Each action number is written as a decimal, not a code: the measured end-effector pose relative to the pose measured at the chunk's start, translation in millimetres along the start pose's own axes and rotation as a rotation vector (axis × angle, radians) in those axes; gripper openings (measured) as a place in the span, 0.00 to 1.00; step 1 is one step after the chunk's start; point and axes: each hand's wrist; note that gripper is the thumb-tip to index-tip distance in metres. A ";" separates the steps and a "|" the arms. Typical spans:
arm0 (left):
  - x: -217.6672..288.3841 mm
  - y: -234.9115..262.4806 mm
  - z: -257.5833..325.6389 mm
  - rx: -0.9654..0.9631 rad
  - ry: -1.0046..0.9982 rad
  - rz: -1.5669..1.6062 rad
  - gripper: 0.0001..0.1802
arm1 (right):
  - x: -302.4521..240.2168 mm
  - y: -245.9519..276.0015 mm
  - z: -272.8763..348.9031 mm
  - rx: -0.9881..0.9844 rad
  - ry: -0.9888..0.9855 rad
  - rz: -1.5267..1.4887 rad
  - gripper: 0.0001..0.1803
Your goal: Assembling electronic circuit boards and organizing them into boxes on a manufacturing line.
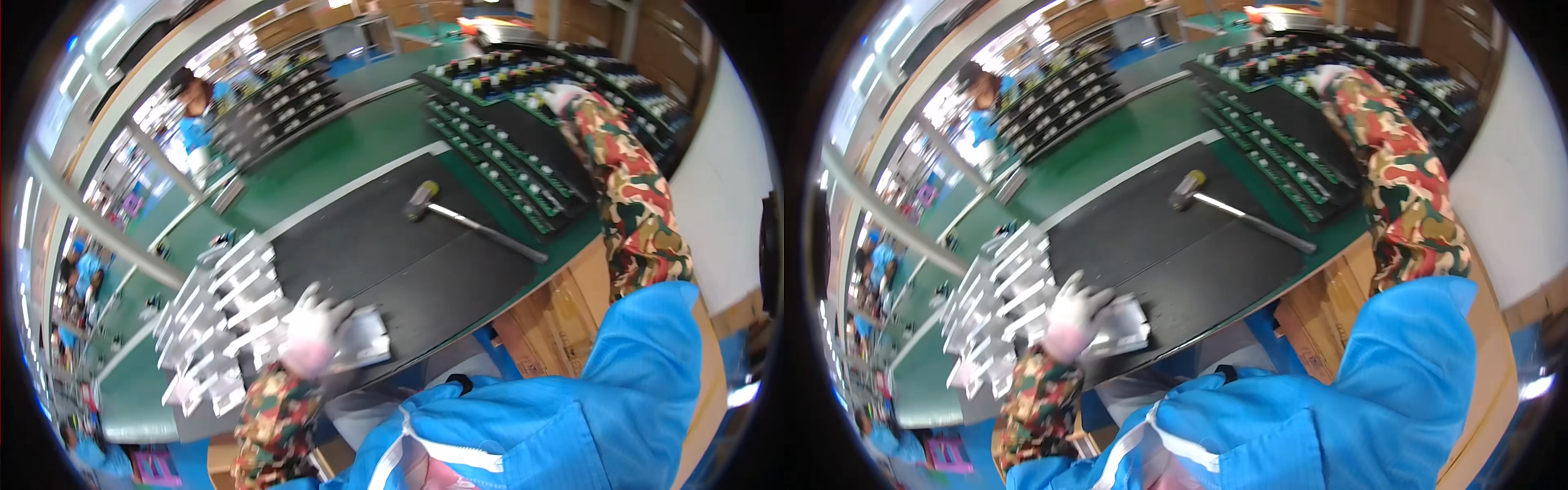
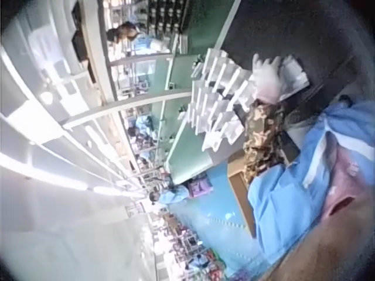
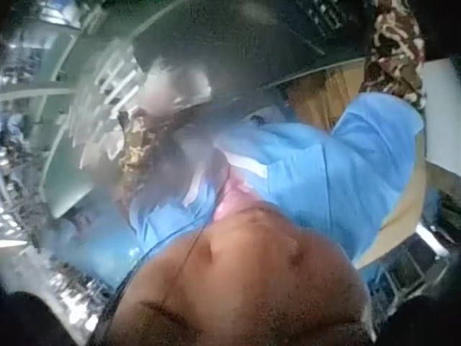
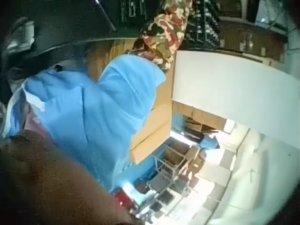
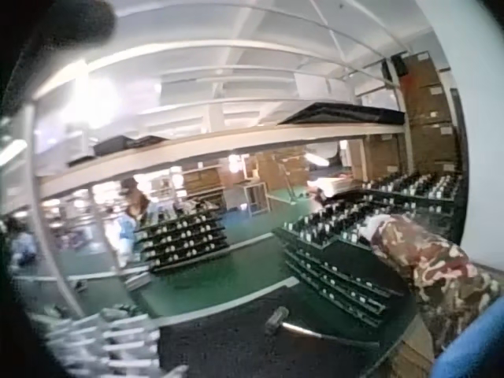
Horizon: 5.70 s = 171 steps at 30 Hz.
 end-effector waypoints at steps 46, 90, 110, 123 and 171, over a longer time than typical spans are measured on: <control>7.7 -50.4 13.7 0.098 0.285 0.094 0.23 | -224.4 -141.5 294.5 -0.024 0.998 -0.305 0.14; 35.2 -49.1 -2.3 0.145 0.227 0.112 0.23 | -215.4 -205.6 270.5 0.043 1.288 -0.522 0.43; 42.3 -65.4 -11.0 0.353 0.203 1.762 0.60 | -276.2 -223.8 294.6 -0.190 0.891 -1.582 0.40; 30.3 -68.7 28.8 0.336 0.125 0.300 0.22 | -214.2 -182.4 326.3 0.157 0.947 -0.707 0.24; -16.3 -73.1 139.8 0.304 0.824 -0.028 0.46 | -533.6 -117.3 63.3 0.152 1.012 0.161 0.15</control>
Point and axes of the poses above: each hand's wrist, its own z-axis away from the middle knuckle, its own y-axis out of the back of the hand, x = y × z, and after that the axes turned 10 degrees about -x, right-handed
